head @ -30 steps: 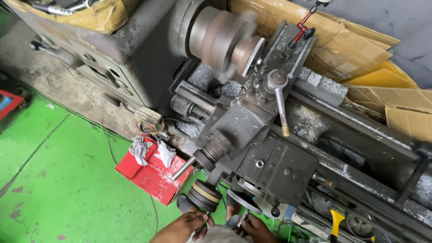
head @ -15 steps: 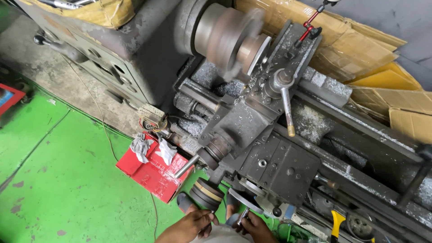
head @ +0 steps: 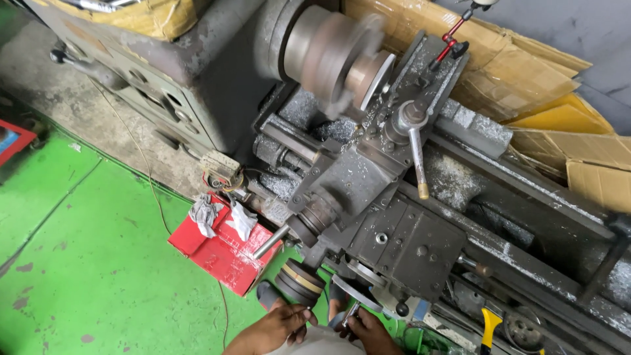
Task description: Resurfacing a metal brake disc using a lathe, including clearing metal shavings with a brush and adjusting the cutting tool.
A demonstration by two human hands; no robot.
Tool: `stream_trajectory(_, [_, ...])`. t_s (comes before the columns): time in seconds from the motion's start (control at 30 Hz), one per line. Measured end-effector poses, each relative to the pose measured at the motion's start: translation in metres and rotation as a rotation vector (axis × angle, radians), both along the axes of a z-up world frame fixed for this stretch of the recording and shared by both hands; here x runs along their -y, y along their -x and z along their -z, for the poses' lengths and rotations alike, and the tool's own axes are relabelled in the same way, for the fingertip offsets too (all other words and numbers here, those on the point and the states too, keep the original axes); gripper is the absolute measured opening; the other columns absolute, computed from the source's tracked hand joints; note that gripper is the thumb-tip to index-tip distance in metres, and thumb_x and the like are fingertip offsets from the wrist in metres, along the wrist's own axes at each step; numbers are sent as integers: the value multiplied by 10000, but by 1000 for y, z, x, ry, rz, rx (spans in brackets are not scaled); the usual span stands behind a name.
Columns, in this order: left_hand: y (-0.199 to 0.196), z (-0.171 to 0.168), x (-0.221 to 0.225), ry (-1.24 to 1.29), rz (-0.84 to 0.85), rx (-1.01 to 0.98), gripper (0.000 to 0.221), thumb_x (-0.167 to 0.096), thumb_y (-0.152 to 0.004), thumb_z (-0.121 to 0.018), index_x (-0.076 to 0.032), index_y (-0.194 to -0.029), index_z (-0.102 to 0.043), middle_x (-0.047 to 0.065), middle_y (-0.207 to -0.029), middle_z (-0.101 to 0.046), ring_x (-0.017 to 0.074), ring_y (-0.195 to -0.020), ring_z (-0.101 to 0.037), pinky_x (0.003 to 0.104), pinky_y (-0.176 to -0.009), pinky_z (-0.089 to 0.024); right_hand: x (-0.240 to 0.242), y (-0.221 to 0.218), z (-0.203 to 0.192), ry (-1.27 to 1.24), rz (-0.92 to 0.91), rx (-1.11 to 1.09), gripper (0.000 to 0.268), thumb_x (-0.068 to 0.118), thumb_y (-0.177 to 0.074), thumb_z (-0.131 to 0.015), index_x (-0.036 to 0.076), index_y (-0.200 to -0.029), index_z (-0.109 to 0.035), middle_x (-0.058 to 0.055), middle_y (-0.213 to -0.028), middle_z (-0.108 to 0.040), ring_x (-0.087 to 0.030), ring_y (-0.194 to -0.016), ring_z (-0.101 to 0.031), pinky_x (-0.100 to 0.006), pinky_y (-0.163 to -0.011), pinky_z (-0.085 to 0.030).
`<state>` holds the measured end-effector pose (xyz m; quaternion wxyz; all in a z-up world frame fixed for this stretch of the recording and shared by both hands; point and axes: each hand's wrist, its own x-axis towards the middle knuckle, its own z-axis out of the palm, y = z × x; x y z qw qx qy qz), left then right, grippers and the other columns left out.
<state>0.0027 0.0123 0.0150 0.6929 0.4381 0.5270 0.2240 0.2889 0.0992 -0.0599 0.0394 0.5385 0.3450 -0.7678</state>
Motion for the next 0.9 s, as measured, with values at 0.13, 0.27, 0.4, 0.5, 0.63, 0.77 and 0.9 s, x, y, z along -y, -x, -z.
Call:
stream_trajectory(0.13, [0, -14, -5, 188, -98, 22, 353, -377, -1082, -476, -114, -1146, -703, 1, -712, -622, 79, -634, -547, 196, -719, -473, -4, 1, -2, -19, -105, 59, 451, 328, -1026, -507, 113, -1406, -618, -133, -1156, -789, -255, -1003, -759, -363, -837, -561])
stream_trajectory(0.27, [0, -4, -2, 120, -101, -25, 389, -401, -1061, -477, -149, -1169, -752, -36, -682, -654, 58, -558, -536, 182, -914, -434, -5, 4, -16, 11, -39, -25, 436, 350, -1021, -494, 51, -1284, -671, -146, -1013, -717, -273, -937, -690, -376, -821, -480])
stream_trajectory(0.4, [10, -36, -10, 141, -26, -107, 406, -459, -1061, -413, -167, -1059, -695, -41, -745, -637, 115, -988, -529, 248, -1011, -342, -6, 6, -21, 11, -81, 15, 474, 374, -1018, -485, 61, -1333, -653, -147, -1068, -754, -268, -958, -715, -371, -840, -538])
stream_trajectory(0.5, [24, -22, -4, 365, -93, -181, 492, -517, -1046, -388, -144, -1219, -660, 8, -792, -689, 137, -857, -689, 353, -1060, -517, -7, 14, -42, -63, -107, 80, 440, 356, -1016, -491, 101, -1336, -654, -112, -1138, -748, -222, -991, -687, -332, -849, -481])
stream_trajectory(0.63, [58, -4, -3, 260, -361, -126, 498, -366, -1007, -330, -104, -1186, -713, 67, -987, -753, 171, -835, -677, 325, -880, -575, -4, 6, -16, -12, -47, 34, 399, 328, -1030, -506, 86, -1316, -642, -140, -1148, -774, -272, -993, -714, -393, -873, -529])
stream_trajectory(0.77, [87, -52, -23, 294, -640, -356, 651, -559, -972, -310, -192, -1392, -646, 117, -1161, -782, 262, -1028, -744, 440, -1069, -516, 0, -9, 11, 58, 27, -67, 381, 318, -1039, -511, 45, -1283, -615, -172, -1048, -729, -275, -897, -678, -392, -806, -513])
stream_trajectory(0.9, [95, -96, -51, 179, -691, -371, 675, -564, -975, -281, -175, -1409, -621, 151, -1255, -738, 305, -1145, -701, 443, -1108, -518, 2, 0, -2, 18, 59, -61, 440, 324, -1004, -551, 24, -1319, -621, -185, -1070, -712, -284, -928, -677, -387, -794, -512])
